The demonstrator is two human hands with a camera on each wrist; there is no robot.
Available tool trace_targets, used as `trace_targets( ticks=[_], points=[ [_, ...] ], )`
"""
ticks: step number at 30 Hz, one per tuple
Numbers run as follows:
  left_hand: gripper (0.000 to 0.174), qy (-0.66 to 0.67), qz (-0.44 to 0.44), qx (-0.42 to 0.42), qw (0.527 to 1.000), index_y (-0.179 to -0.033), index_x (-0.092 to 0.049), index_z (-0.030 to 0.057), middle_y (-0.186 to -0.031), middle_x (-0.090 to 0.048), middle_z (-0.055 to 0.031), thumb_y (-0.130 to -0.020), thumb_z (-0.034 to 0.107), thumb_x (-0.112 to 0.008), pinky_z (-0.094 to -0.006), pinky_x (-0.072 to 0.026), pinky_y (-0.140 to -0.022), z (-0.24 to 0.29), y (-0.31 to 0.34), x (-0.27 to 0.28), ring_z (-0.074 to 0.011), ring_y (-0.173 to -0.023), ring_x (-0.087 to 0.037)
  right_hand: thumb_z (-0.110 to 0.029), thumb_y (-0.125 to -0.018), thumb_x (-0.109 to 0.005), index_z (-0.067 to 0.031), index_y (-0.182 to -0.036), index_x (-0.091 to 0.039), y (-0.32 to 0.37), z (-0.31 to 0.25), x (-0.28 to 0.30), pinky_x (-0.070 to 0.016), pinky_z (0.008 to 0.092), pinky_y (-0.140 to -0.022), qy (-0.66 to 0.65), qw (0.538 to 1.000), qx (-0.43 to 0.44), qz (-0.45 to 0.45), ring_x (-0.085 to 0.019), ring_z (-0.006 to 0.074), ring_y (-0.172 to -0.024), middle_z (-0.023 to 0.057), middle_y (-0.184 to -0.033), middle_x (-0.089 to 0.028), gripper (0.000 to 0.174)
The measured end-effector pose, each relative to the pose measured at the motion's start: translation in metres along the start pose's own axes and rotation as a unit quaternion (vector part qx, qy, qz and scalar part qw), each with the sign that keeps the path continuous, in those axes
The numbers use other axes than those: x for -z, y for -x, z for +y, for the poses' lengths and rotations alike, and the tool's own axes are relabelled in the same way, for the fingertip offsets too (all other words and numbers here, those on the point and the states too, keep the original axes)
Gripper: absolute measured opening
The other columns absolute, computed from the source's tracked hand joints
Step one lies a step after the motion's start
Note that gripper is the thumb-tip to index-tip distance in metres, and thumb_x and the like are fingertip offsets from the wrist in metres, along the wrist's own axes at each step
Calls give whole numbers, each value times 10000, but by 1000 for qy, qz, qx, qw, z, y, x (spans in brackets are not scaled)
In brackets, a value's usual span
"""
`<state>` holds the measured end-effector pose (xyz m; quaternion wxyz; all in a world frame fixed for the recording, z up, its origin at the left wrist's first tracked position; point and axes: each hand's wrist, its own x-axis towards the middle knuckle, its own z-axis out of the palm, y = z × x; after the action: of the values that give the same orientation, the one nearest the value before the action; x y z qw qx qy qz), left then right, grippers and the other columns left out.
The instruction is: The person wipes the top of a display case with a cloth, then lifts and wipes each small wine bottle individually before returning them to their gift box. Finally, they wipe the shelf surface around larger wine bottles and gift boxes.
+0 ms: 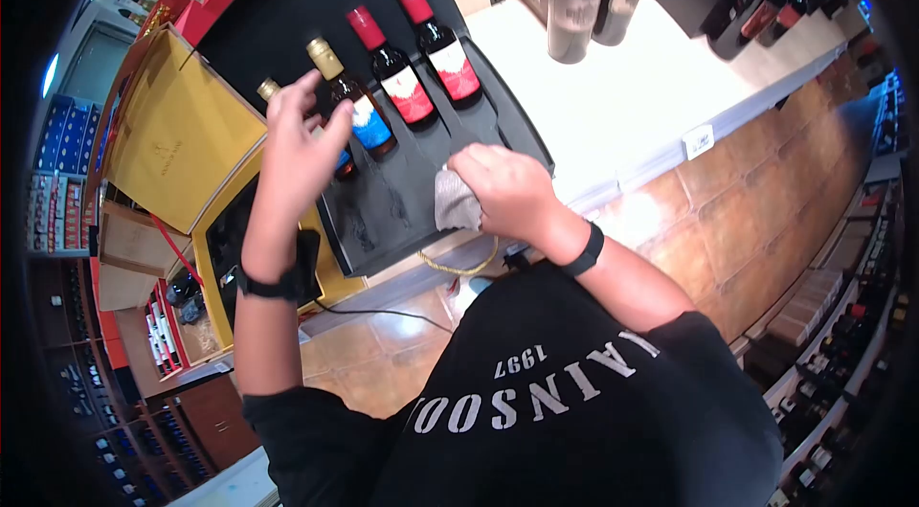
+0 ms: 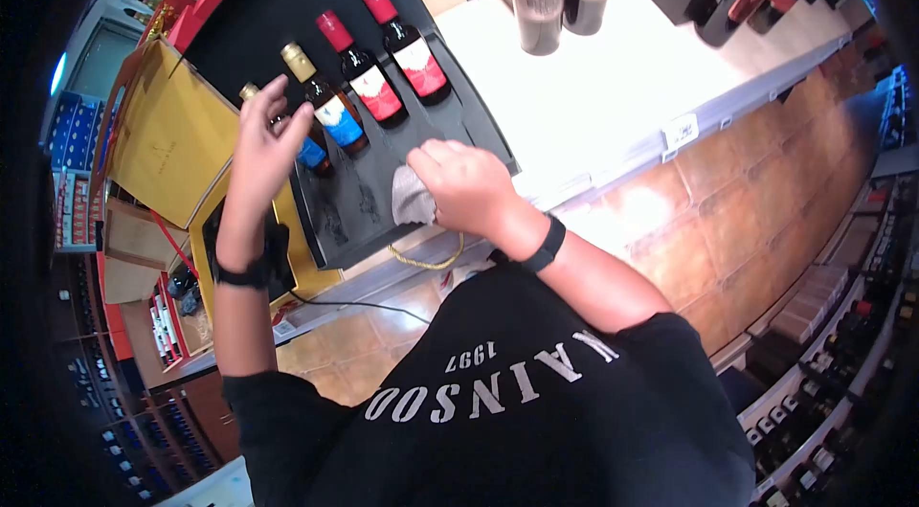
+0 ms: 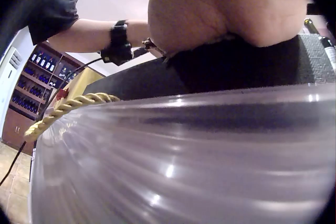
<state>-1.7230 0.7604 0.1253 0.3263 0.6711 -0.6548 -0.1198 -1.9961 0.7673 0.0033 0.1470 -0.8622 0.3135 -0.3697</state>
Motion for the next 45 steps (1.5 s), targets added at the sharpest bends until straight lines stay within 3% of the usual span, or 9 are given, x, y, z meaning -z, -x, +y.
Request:
trace_targets(
  ticks=[1,3,6,10,15,20,28,39,45],
  points=[
    [564,-10,-7,-38,999,-1512,-569,30,-1383,-563,-145,-1017,202,-778,-398,-526,-1096,19,16,5,-291,-1341,-582,-24,-699,-736,-84,-1095,-678,0,0,-1,-575,394,-764,-3,1000,1,4,-706,318,-908,86,-967,-678,405],
    [510,-29,-27,-69,997,-1462,-597,24,-1399,-555,-150,-992,139,-760,-382,-492,-1080,69,49,16,-260,-1309,-583,-23,-619,-781,-98,-1106,-616,0,-2,1,-576,446,-729,0,1000,-11,-27,-686,336,-911,83,-980,-637,519],
    [480,-34,-7,-83,996,-1392,-636,-2,-1366,-574,-203,-944,107,-772,-403,-492,-1088,85,87,5,-349,-1297,-600,-14,-621,-785,-100,-1175,-626,-2,-5,6,-583,440,-786,1,999,-10,-42,-695,334,-979,89,-1053,-669,583],
    [410,33,39,-22,998,-1301,-691,-18,-1313,-616,-222,-921,104,-786,-424,-516,-1056,61,112,-43,-395,-1217,-641,-27,-684,-767,-109,-1207,-656,-3,-12,9,-584,425,-849,-9,998,-27,-56,-700,338,-1037,91,-1103,-685,541],
    [336,-38,68,-41,996,-1232,-717,-2,-1269,-651,-202,-947,174,-751,-491,-505,-1070,15,127,-82,-408,-1227,-627,-52,-745,-755,-104,-1223,-658,-9,-17,14,-579,434,-862,5,996,-23,-83,-700,342,-1061,94,-1104,-690,490],
    [328,-109,61,-111,986,-1222,-736,17,-1331,-671,-205,-979,235,-707,-520,-451,-1181,2,134,-86,-388,-1327,-618,-132,-773,-797,-96,-1191,-689,-13,-27,13,-581,425,-880,19,996,-34,-76,-714,350,-1063,106,-1121,-725,434],
    [379,-78,58,-114,989,-1264,-722,-4,-1364,-663,-232,-983,250,-703,-519,-462,-1168,-7,137,-97,-393,-1307,-622,-240,-813,-814,-80,-1125,-726,-16,-30,6,-595,411,-844,50,997,-27,-51,-739,348,-992,112,-1062,-751,362],
    [381,-44,38,-118,991,-1254,-694,-19,-1358,-646,-249,-980,247,-698,-538,-441,-1180,-10,135,-92,-406,-1283,-618,-185,-791,-825,-33,-1079,-717,-17,-33,-1,-594,389,-782,69,996,-46,-37,-747,356,-914,142,-1010,-752,342],
    [369,-28,32,-124,991,-1244,-697,-25,-1345,-646,-249,-969,222,-703,-528,-454,-1169,-10,131,-88,-430,-1269,-614,-253,-808,-815,-90,-1080,-723,-15,-32,-3,-577,402,-768,75,996,-55,-14,-724,339,-916,92,-994,-734,330]
  ],
)
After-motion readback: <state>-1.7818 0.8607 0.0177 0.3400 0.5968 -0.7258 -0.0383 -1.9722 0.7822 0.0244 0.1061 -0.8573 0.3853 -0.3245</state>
